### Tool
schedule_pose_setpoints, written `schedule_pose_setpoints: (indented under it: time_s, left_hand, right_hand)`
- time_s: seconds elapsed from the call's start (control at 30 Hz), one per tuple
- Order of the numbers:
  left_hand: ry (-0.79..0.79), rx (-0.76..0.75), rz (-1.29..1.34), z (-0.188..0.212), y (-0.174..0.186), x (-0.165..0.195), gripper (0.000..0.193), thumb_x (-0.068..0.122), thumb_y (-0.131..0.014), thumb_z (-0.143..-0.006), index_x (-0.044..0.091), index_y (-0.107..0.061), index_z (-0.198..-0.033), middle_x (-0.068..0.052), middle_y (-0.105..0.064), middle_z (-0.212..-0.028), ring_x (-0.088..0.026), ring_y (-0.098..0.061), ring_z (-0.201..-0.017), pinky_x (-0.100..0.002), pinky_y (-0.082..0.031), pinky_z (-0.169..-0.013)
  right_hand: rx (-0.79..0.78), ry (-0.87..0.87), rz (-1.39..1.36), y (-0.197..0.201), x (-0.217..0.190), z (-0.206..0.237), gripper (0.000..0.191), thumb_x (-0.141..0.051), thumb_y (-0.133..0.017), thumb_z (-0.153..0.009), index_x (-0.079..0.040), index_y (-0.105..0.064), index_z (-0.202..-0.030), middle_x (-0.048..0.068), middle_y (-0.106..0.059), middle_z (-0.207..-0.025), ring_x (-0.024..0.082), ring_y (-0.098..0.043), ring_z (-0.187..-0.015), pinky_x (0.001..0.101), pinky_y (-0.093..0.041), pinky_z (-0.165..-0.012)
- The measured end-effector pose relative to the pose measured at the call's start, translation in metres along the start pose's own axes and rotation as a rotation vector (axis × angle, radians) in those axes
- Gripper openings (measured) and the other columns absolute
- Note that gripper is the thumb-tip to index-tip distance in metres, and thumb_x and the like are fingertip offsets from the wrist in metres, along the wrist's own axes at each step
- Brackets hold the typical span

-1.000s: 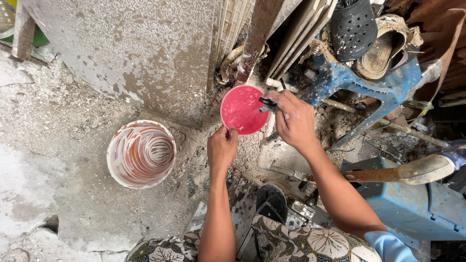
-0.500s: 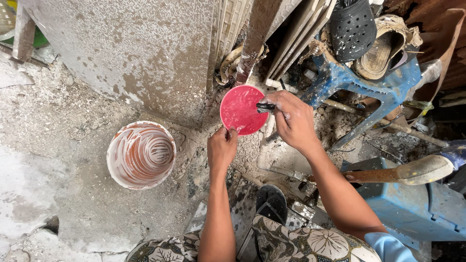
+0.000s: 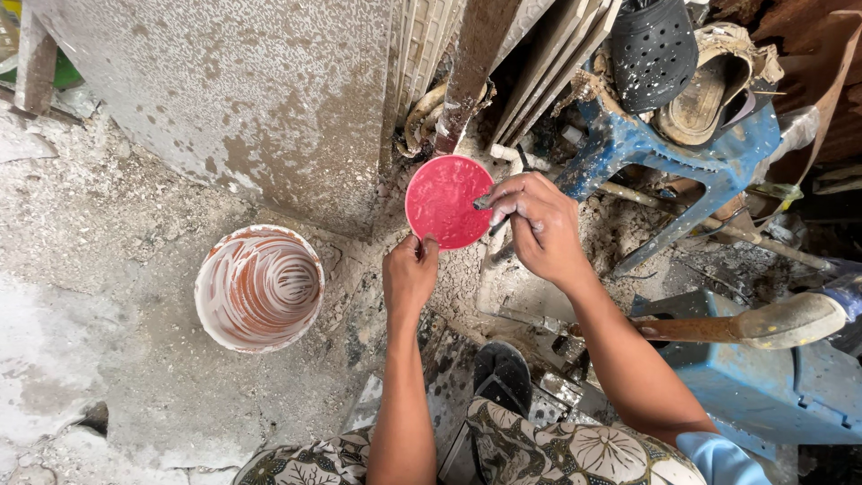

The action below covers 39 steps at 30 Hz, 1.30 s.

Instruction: The person carries a bucket, fills a pink cup with water from a tap, and pours it into the bucket. Then the person scoops white powder from a bag into the bucket and mixes the contents by hand.

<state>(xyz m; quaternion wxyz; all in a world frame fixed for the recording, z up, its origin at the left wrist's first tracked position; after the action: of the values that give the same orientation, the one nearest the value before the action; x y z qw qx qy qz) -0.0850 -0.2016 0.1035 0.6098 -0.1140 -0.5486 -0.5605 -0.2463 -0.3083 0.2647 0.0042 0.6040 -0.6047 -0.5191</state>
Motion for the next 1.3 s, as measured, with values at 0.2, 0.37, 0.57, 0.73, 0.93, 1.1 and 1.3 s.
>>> schedule_pose_setpoints:
  time_s: [0.2, 0.37, 0.57, 0.73, 0.93, 1.1, 1.3]
  left_hand:
    - [0.015, -0.025, 0.023, -0.005, -0.005, -0.003, 0.029, 0.027, -0.057, -0.101, 0.009, -0.07, -0.083, -0.003, -0.067, -0.06, -0.01, -0.054, -0.044, -0.031, -0.042, -0.043]
    - [-0.01, -0.006, 0.021, -0.004, -0.001, 0.002, 0.03, 0.028, -0.058, -0.1, 0.008, -0.071, -0.081, -0.004, -0.067, -0.059, -0.01, -0.054, -0.045, -0.032, -0.041, -0.045]
    - [-0.041, 0.039, -0.012, -0.004, 0.004, 0.004, 0.033, 0.029, -0.06, -0.099, 0.004, -0.069, -0.08, -0.009, -0.065, -0.058, -0.015, -0.057, -0.047, -0.037, -0.045, -0.05]
    - [-0.174, 0.155, -0.002, 0.003, 0.016, 0.001, 0.035, 0.027, -0.063, -0.098, 0.0, -0.066, -0.076, -0.015, -0.064, -0.062, -0.025, -0.058, -0.05, -0.042, -0.044, -0.053]
    - [-0.15, 0.22, 0.068, 0.018, 0.046, -0.025, 0.034, 0.028, -0.063, -0.097, 0.0, -0.063, -0.078, -0.016, -0.061, -0.061, -0.027, -0.058, -0.05, -0.042, -0.045, -0.052]
    - [0.061, 0.314, 0.021, 0.04, 0.084, -0.062, 0.039, 0.03, -0.064, -0.099, 0.001, -0.061, -0.074, -0.015, -0.056, -0.055, -0.027, -0.053, -0.046, -0.044, -0.041, -0.049]
    - [0.174, 0.575, 0.09, 0.074, 0.136, -0.101, 0.036, 0.03, -0.063, -0.098, 0.005, -0.061, -0.073, -0.009, -0.06, -0.055, -0.018, -0.059, -0.046, -0.039, -0.044, -0.048]
  right_hand:
    - [0.051, 0.001, -0.119, 0.0, 0.014, 0.006, 0.021, 0.012, -0.043, -0.074, -0.004, -0.057, -0.072, 0.008, -0.07, -0.099, 0.026, -0.069, -0.099, 0.0375, -0.054, -0.086]
    - [0.069, -0.02, -0.133, 0.0, 0.018, 0.006, 0.021, 0.011, -0.041, -0.074, -0.004, -0.056, -0.07, 0.01, -0.068, -0.096, 0.027, -0.066, -0.096, 0.0376, -0.054, -0.087]
    - [0.077, -0.011, -0.113, -0.001, 0.022, 0.009, 0.02, 0.012, -0.044, -0.076, -0.003, -0.057, -0.073, 0.01, -0.067, -0.094, 0.027, -0.067, -0.097, 0.0372, -0.053, -0.084]
    - [0.3, 0.207, -0.006, -0.004, 0.011, 0.016, 0.024, 0.011, -0.048, -0.082, -0.007, -0.06, -0.073, 0.01, -0.069, -0.097, 0.029, -0.067, -0.103, 0.046, -0.052, -0.095]
    - [0.299, 0.537, -0.166, -0.036, -0.038, 0.052, 0.013, -0.011, -0.067, -0.084, -0.015, -0.064, -0.072, 0.002, -0.067, -0.088, 0.022, -0.06, -0.099, 0.0394, -0.048, -0.094]
    - [0.44, 0.5, -0.273, -0.101, -0.012, 0.056, 0.019, -0.004, -0.06, -0.089, -0.015, -0.063, -0.074, 0.003, -0.065, -0.085, 0.021, -0.058, -0.097, 0.0382, -0.049, -0.087]
    - [0.14, 0.227, -0.619, -0.213, 0.026, 0.055, 0.023, 0.007, -0.044, -0.096, -0.011, -0.057, -0.099, 0.006, -0.059, -0.104, 0.018, -0.056, -0.094, 0.0326, -0.051, -0.079]
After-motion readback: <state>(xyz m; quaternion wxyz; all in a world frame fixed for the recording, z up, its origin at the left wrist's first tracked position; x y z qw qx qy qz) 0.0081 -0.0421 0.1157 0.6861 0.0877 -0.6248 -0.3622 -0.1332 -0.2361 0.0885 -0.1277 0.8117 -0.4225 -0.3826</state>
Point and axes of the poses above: each hand's wrist, its own z-axis away from the middle knuckle, its own y-axis out of the back of the hand, x = y × z, the point moved 4 cm from there along -z, towards the middle knuckle
